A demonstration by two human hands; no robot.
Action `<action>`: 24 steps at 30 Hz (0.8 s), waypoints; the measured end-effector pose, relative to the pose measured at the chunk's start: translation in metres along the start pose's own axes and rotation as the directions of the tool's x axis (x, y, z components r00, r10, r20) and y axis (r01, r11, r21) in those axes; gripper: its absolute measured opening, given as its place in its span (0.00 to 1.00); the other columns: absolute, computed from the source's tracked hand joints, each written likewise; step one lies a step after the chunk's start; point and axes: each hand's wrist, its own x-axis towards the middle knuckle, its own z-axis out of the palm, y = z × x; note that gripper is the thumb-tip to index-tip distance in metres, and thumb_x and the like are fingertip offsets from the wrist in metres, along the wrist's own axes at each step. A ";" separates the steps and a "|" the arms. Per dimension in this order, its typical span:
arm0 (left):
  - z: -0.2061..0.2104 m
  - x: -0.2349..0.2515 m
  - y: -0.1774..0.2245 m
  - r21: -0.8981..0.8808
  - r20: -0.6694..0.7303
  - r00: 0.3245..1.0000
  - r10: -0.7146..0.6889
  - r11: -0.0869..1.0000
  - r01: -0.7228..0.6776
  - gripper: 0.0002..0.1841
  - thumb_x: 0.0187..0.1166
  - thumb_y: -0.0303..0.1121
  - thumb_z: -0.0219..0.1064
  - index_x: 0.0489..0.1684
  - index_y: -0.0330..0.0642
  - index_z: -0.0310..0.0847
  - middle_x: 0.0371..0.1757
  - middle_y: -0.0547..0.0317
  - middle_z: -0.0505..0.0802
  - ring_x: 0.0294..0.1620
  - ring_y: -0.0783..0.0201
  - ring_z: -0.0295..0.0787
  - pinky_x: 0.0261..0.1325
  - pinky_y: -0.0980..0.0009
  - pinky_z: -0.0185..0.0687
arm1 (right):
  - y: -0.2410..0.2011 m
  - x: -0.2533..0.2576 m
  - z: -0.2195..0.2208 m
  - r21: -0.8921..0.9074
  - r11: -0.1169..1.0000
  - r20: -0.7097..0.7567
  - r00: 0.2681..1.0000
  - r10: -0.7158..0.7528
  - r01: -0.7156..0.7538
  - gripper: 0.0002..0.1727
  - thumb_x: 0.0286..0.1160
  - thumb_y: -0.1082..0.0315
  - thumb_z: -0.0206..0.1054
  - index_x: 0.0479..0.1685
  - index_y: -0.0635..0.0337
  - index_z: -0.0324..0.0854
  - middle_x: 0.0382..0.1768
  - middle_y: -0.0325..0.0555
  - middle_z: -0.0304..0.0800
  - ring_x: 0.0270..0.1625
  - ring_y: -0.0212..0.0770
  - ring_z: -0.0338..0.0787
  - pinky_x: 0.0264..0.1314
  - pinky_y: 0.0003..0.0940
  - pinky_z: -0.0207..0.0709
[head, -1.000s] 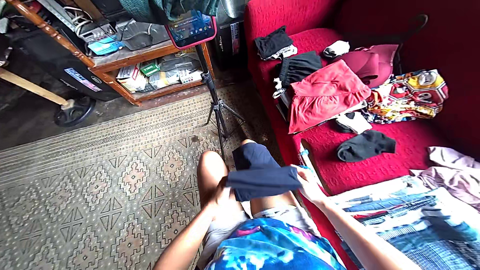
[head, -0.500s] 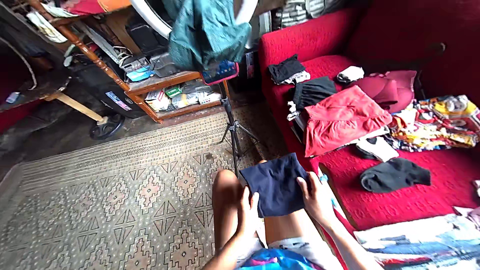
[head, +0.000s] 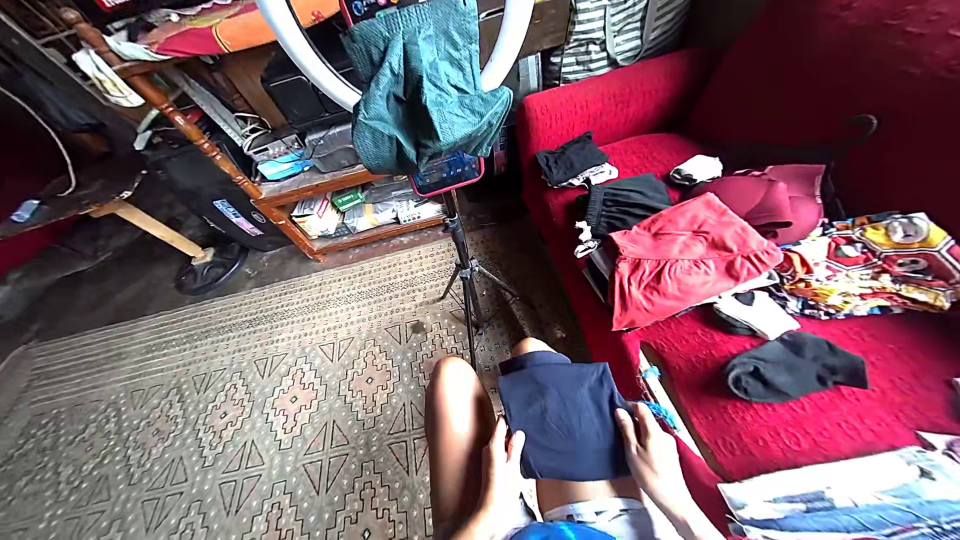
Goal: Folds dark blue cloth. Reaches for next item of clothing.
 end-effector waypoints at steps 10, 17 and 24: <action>-0.003 -0.002 0.008 -0.060 0.039 0.997 -0.062 0.996 0.064 0.22 0.88 0.32 0.59 0.72 0.22 0.74 0.61 0.34 0.90 0.64 0.55 0.88 0.74 0.61 0.79 | 0.008 0.006 -0.009 0.075 0.997 0.108 0.994 -0.013 0.005 0.31 0.77 0.49 0.67 0.63 0.72 0.78 0.36 0.62 0.91 0.41 0.60 0.93 0.44 0.62 0.82; -0.006 0.000 0.016 -0.186 0.119 0.990 -0.069 0.978 0.090 0.27 0.84 0.33 0.64 0.76 0.22 0.67 0.61 0.38 0.90 0.63 0.62 0.88 0.71 0.67 0.81 | -0.001 0.011 0.001 0.296 0.951 0.056 0.995 0.077 -0.090 0.30 0.69 0.51 0.73 0.63 0.66 0.78 0.46 0.53 0.91 0.49 0.43 0.92 0.55 0.48 0.84; -0.026 -0.011 0.022 -0.203 0.249 0.967 -0.051 0.974 0.104 0.25 0.84 0.28 0.62 0.76 0.20 0.66 0.57 0.41 0.91 0.58 0.65 0.91 0.67 0.67 0.84 | 0.014 0.001 -0.015 0.270 0.956 0.173 0.983 0.069 -0.115 0.21 0.80 0.54 0.63 0.57 0.64 0.81 0.38 0.48 0.91 0.42 0.39 0.91 0.49 0.45 0.84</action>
